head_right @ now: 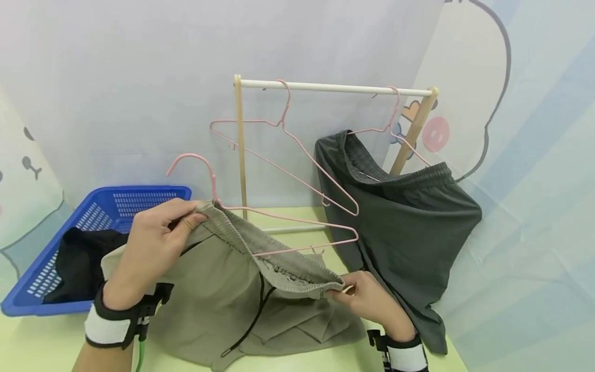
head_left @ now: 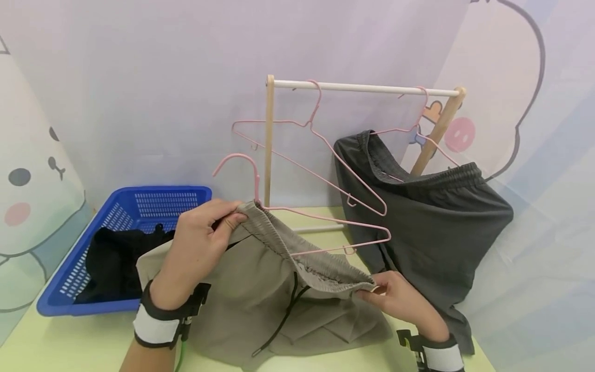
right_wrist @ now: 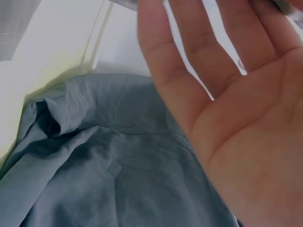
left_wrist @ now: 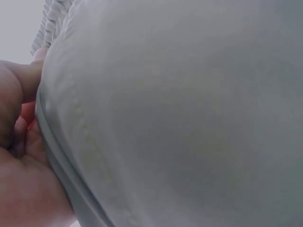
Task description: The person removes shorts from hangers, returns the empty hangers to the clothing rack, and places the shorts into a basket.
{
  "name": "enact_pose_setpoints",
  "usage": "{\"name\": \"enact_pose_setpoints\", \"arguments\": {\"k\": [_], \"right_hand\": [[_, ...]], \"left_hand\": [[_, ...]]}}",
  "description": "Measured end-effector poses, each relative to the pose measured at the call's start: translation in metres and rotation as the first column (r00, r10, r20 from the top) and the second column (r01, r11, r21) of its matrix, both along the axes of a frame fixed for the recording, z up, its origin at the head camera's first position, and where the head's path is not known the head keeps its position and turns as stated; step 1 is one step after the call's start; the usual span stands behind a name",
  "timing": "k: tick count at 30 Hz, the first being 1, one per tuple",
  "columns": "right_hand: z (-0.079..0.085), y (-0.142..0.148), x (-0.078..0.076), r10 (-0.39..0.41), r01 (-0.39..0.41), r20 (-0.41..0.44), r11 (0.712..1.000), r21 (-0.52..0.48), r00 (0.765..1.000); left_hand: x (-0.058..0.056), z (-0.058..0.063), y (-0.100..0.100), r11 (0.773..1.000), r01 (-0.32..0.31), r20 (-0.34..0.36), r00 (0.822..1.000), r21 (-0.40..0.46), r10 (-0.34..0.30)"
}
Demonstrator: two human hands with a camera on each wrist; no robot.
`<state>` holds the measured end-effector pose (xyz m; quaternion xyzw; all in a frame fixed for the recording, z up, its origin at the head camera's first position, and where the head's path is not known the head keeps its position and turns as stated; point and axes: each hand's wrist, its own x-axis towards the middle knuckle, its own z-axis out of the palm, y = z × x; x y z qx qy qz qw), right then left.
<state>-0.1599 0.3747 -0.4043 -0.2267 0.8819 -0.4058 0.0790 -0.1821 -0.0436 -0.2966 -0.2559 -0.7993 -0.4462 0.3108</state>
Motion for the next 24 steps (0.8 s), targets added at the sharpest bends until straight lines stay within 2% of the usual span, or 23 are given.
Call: {"name": "enact_pose_setpoints", "arguments": {"k": [3, 5, 7, 9, 10, 11, 13, 14, 15, 17, 19, 20, 24], "right_hand": [[0.001, -0.001, -0.001, 0.037, -0.037, 0.025, 0.999, 0.005, 0.999], [0.006, 0.0, -0.001, 0.052, -0.051, -0.002, 0.998, 0.048, 0.999], [0.017, 0.002, 0.0, 0.042, -0.037, -0.064, 0.996, 0.086, 0.997], [0.034, 0.005, 0.001, -0.023, 0.044, -0.184, 0.993, 0.112, 0.983], [0.044, 0.007, 0.001, -0.075, 0.106, -0.262, 0.989, 0.105, 0.962], [0.056, 0.007, 0.001, -0.128, 0.165, -0.344, 0.983, 0.079, 0.93], [0.079, 0.005, 0.002, -0.234, 0.262, -0.48, 0.965, -0.008, 0.846], [0.09, 0.003, 0.002, -0.27, 0.287, -0.543, 0.956, -0.055, 0.795], [0.1, 0.001, 0.001, -0.295, 0.296, -0.584, 0.95, -0.095, 0.757], [0.116, -0.007, -0.001, -0.293, 0.27, -0.642, 0.953, -0.138, 0.709], [0.125, -0.018, -0.005, -0.246, 0.225, -0.669, 0.967, -0.12, 0.702], [0.127, -0.023, -0.008, -0.208, 0.201, -0.674, 0.976, -0.089, 0.709], [0.124, -0.042, -0.02, -0.038, 0.106, -0.631, 0.992, 0.071, 0.775]], "left_hand": [[0.001, 0.001, 0.0, 1.0, 0.001, 0.001, 1.0, 0.0, -0.001], [0.001, 0.001, 0.0, 1.0, 0.003, 0.003, 1.0, -0.002, -0.003], [0.002, 0.001, 0.0, 1.0, 0.006, 0.006, 1.0, -0.007, -0.006], [0.003, 0.001, 0.0, 1.0, 0.009, 0.008, 1.0, -0.01, -0.008], [0.003, 0.001, 0.0, 1.0, 0.009, 0.009, 1.0, -0.011, -0.009], [0.003, 0.001, 0.0, 1.0, 0.011, 0.011, 1.0, -0.012, -0.011], [0.004, 0.002, 0.0, 1.0, 0.014, 0.013, 1.0, -0.01, -0.014], [0.004, 0.002, 0.0, 1.0, 0.015, 0.015, 1.0, -0.01, -0.015], [0.005, 0.002, 0.0, 1.0, 0.017, 0.017, 1.0, -0.009, -0.017], [0.006, 0.002, -0.001, 1.0, 0.021, 0.02, 1.0, -0.009, -0.021], [0.006, 0.002, -0.001, 1.0, 0.024, 0.02, 1.0, -0.012, -0.024], [0.006, 0.003, -0.001, 1.0, 0.022, 0.02, 1.0, -0.015, -0.022], [0.006, 0.002, -0.001, 1.0, 0.02, 0.019, 1.0, -0.02, -0.02]]}}
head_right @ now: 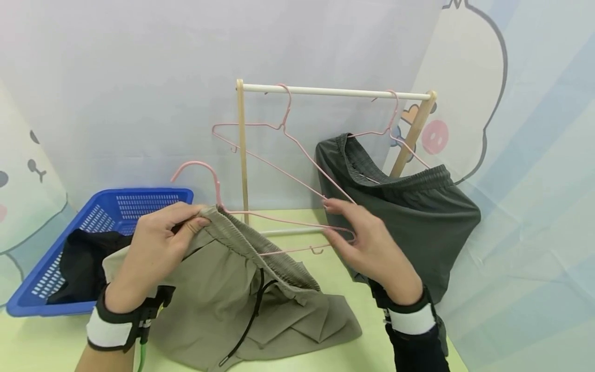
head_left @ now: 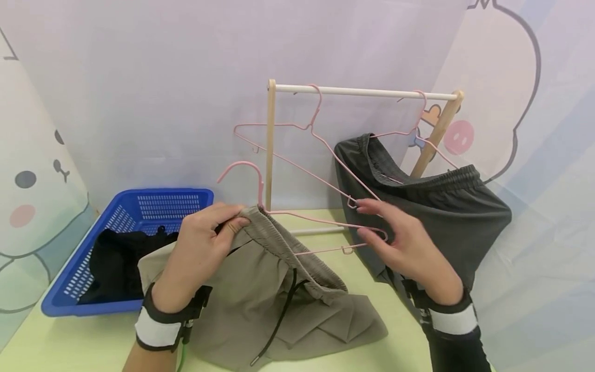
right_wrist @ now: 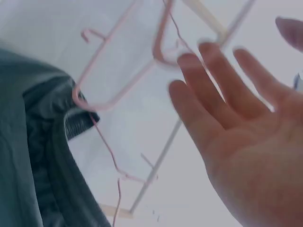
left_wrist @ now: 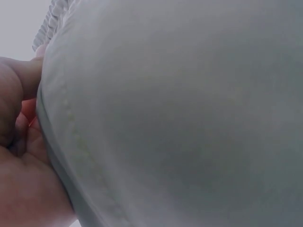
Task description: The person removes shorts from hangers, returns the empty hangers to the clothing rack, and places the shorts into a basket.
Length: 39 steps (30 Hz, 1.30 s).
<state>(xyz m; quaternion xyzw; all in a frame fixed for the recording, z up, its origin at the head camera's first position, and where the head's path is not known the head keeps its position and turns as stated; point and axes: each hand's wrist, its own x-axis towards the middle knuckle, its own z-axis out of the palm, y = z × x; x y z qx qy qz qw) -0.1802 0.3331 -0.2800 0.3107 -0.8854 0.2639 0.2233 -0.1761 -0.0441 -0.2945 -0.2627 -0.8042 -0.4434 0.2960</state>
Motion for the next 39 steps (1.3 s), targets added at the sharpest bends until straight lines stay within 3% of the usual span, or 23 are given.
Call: {"name": "enact_pose_setpoints", "arguments": {"k": [3, 5, 10, 13, 16, 18, 22, 31, 34, 39], "right_hand": [[-0.009, -0.007, -0.006, 0.067, -0.07, 0.102, 0.997, 0.023, 0.993], [-0.015, -0.008, -0.01, 0.128, -0.126, 0.168, 0.992, -0.023, 0.977], [-0.026, -0.004, -0.013, 0.31, -0.252, 0.295, 0.943, -0.219, 0.904], [-0.027, -0.001, -0.012, 0.362, -0.27, 0.338, 0.918, -0.29, 0.868], [-0.028, 0.002, -0.01, 0.366, -0.252, 0.368, 0.913, -0.322, 0.855], [-0.028, 0.003, -0.009, 0.364, -0.248, 0.363, 0.912, -0.328, 0.858], [-0.029, 0.006, -0.007, 0.334, -0.239, 0.322, 0.924, -0.3, 0.886], [-0.025, 0.021, 0.004, 0.217, -0.129, 0.287, 0.946, -0.298, 0.933], [-0.026, 0.031, 0.006, 0.228, -0.14, 0.24, 0.932, -0.335, 0.944], [-0.029, 0.055, 0.012, 0.252, -0.154, 0.165, 0.878, -0.452, 0.953]], "left_hand": [[0.0, -0.001, -0.001, 1.0, -0.001, 0.01, 1.0, -0.004, 0.001], [0.0, -0.002, -0.002, 1.0, 0.001, 0.022, 1.0, -0.008, -0.001], [-0.001, -0.004, -0.003, 1.0, 0.011, 0.041, 0.999, -0.024, -0.01], [-0.001, -0.004, -0.002, 1.0, 0.017, 0.037, 0.999, -0.026, -0.016], [-0.001, -0.002, -0.001, 0.999, 0.021, 0.041, 0.999, -0.029, -0.02], [-0.001, -0.002, -0.001, 0.999, 0.026, 0.048, 0.999, -0.034, -0.025], [-0.001, -0.002, 0.0, 0.998, 0.029, 0.055, 0.998, -0.047, -0.027], [-0.001, -0.005, -0.004, 0.997, 0.032, 0.023, 0.999, -0.071, -0.03], [0.0, -0.006, -0.008, 0.997, 0.009, 0.018, 1.0, -0.078, -0.008], [0.0, -0.012, -0.015, 0.996, -0.012, 0.013, 1.0, -0.089, 0.013]]}}
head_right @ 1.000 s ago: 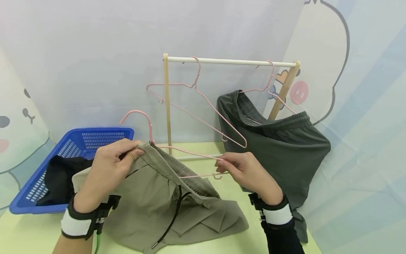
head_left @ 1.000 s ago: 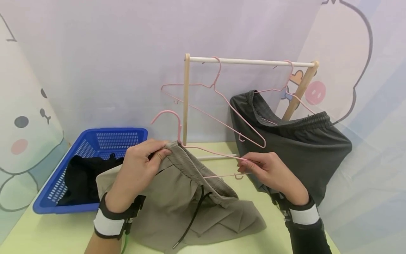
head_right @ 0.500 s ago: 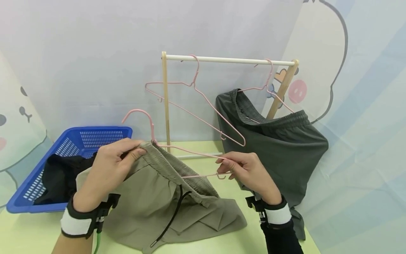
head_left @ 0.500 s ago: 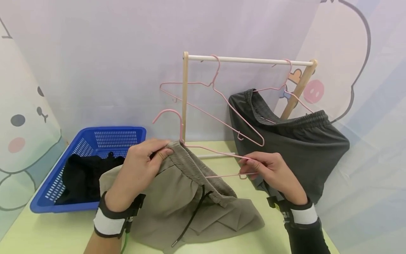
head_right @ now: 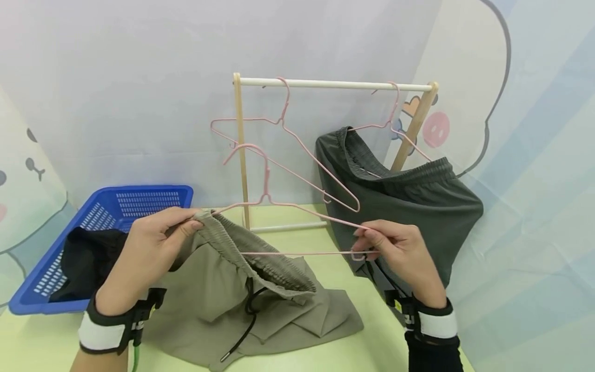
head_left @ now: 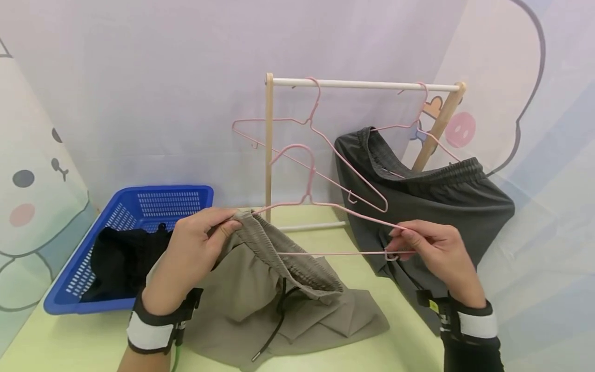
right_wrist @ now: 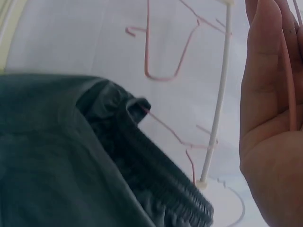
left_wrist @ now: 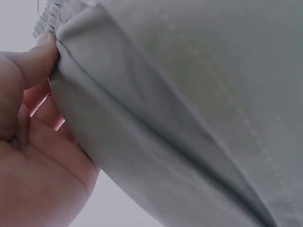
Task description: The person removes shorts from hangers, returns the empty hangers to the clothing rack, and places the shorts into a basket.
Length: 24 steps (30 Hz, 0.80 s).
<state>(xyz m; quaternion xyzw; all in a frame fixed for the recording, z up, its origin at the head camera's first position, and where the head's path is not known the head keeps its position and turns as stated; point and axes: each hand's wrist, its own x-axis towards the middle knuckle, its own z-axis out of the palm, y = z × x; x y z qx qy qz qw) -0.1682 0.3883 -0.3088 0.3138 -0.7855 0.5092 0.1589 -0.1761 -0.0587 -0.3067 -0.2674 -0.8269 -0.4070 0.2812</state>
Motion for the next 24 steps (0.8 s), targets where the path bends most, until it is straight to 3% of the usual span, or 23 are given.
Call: {"name": "enact_pose_setpoints", "arguments": {"k": [2, 13, 17, 24], "right_hand": [[0.003, 0.009, 0.006, -0.041, 0.042, 0.028, 0.999, -0.027, 0.999], [-0.002, 0.066, 0.035, -0.05, 0.057, 0.033, 0.972, -0.23, 0.998], [-0.007, 0.079, 0.044, -0.063, 0.07, 0.037, 0.966, -0.248, 0.997], [-0.013, 0.091, 0.051, -0.103, 0.093, -0.026, 0.962, -0.255, 0.994]], "left_hand": [[0.0, -0.002, -0.002, 1.0, -0.01, 0.004, 1.0, -0.001, 0.01], [0.001, -0.012, -0.01, 0.999, -0.033, 0.049, 0.998, 0.011, 0.032], [0.001, -0.017, -0.013, 0.999, -0.031, 0.059, 0.998, 0.009, 0.03], [-0.001, -0.026, -0.017, 0.995, -0.098, 0.018, 0.995, -0.002, 0.098]]}}
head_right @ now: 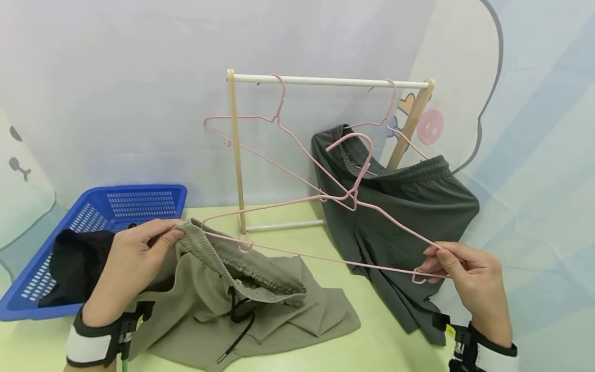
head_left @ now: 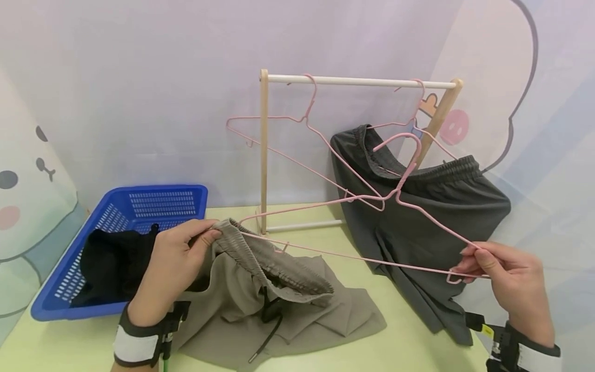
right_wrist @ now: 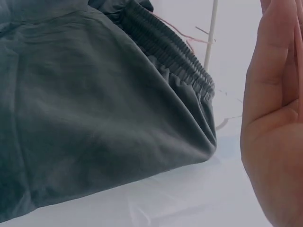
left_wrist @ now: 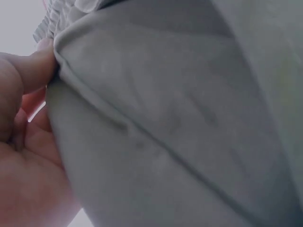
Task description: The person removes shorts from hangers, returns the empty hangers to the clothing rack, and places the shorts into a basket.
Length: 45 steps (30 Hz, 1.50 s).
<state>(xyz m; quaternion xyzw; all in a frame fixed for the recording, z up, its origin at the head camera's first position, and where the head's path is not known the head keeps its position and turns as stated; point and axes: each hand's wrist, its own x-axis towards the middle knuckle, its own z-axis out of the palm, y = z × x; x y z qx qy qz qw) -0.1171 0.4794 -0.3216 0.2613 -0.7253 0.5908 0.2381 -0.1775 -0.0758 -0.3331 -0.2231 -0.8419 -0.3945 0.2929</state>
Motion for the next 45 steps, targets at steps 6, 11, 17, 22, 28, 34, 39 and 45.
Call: {"name": "enact_pose_setpoints", "arguments": {"k": [6, 11, 17, 22, 28, 34, 39, 45], "right_hand": [[0.003, 0.005, 0.007, -0.039, 0.038, -0.028, 0.999, -0.022, 0.999], [0.016, 0.007, 0.014, -0.199, 0.194, -0.024, 0.972, -0.133, 0.98], [0.041, 0.011, 0.027, -0.608, 0.607, 0.017, 0.79, -0.083, 0.794], [0.057, 0.011, 0.032, -0.793, 0.796, -0.075, 0.6, 0.083, 0.605], [0.073, -0.002, 0.025, -0.851, 0.845, -0.039, 0.512, 0.156, 0.524], [0.09, -0.029, -0.001, -0.796, 0.783, -0.001, 0.594, 0.185, 0.605], [0.09, -0.052, -0.035, -0.731, 0.714, -0.036, 0.653, 0.253, 0.682], [0.08, -0.072, -0.071, -0.69, 0.676, -0.071, 0.674, 0.297, 0.72]], "left_hand": [[0.0, 0.0, 0.003, 1.0, -0.008, 0.003, 1.0, -0.014, 0.008], [0.0, -0.001, 0.005, 1.0, -0.009, 0.001, 1.0, -0.019, 0.009], [0.001, -0.003, 0.007, 1.0, -0.009, 0.007, 1.0, -0.025, 0.009], [0.001, -0.003, 0.007, 1.0, -0.013, 0.004, 1.0, -0.018, 0.013], [0.002, -0.002, 0.008, 1.0, -0.011, 0.015, 1.0, -0.016, 0.011], [0.006, -0.002, 0.008, 1.0, -0.016, 0.028, 0.999, -0.018, 0.017], [0.006, -0.003, 0.008, 1.0, -0.002, 0.013, 1.0, -0.019, 0.002], [0.006, -0.001, 0.008, 1.0, 0.019, 0.015, 1.0, -0.021, -0.019]]}}
